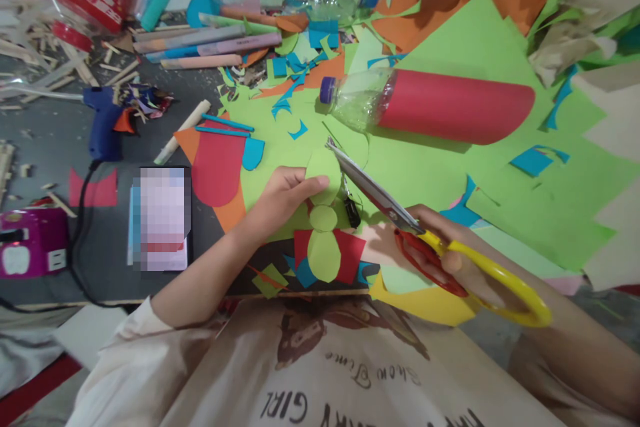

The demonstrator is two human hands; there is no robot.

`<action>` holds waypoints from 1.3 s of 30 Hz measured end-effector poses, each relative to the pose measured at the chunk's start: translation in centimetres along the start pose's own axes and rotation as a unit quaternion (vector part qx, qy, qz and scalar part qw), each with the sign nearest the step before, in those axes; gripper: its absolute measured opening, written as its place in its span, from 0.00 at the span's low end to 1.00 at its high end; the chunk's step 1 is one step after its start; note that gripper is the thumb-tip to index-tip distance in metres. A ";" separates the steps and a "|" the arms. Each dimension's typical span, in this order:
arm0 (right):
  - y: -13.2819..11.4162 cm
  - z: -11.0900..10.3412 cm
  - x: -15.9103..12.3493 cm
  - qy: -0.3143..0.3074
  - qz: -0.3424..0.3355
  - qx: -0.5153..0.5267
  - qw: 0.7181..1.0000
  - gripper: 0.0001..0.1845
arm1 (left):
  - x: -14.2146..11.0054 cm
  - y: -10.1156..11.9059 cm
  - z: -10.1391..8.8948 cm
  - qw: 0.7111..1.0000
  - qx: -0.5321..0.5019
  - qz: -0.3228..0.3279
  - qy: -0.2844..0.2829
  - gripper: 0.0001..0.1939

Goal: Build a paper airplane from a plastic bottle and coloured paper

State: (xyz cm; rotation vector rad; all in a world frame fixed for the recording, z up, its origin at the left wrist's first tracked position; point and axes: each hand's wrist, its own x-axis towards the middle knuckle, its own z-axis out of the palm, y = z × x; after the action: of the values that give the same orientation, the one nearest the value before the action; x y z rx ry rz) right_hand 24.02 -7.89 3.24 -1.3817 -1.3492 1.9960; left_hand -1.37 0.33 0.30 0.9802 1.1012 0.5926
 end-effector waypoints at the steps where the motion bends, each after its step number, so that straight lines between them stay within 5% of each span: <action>1: 0.0 -0.1 -0.1 -0.004 0.011 0.016 1.000 0.40 | 0.0 -0.1 0.0 1.000 -0.004 0.000 -0.003 0.20; 4: -0.1 -0.1 -0.2 0.013 0.035 0.052 0.998 0.40 | 0.0 -0.1 -0.1 1.000 -0.021 -0.003 -0.021 0.20; 11: -0.1 0.4 0.2 0.029 -0.029 0.072 0.997 0.36 | 0.0 0.2 0.0 1.000 -0.025 -0.010 -0.016 0.21; 17: -0.6 -0.8 -0.5 0.092 -0.027 -0.136 0.986 0.36 | 0.2 -0.2 -0.3 1.000 -0.005 0.015 0.012 0.21; 20: -1.0 -1.9 -0.6 0.160 -0.017 -0.345 0.925 0.24 | 0.3 -0.5 -0.3 0.997 -0.003 0.049 0.056 0.20; 25: 0.0 -4.2 -0.2 0.270 -0.118 -0.606 0.739 0.21 | 0.4 -0.3 -0.4 0.989 0.023 0.097 0.111 0.20; 34: 2.0 -10.9 -0.6 0.275 -0.120 -0.637 0.710 0.21 | 0.2 0.5 0.0 0.982 0.111 0.130 0.083 0.25; 39: -0.4 -10.1 -0.4 0.350 -0.096 -0.667 0.651 0.17 | 0.2 0.1 -0.3 0.976 0.108 0.143 0.126 0.23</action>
State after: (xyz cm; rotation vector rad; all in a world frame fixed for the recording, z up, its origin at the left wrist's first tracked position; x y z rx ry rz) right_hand 32.82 -2.95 3.16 -1.9794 -2.3663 -0.1458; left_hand -1.53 0.65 0.22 1.2914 1.2781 0.8607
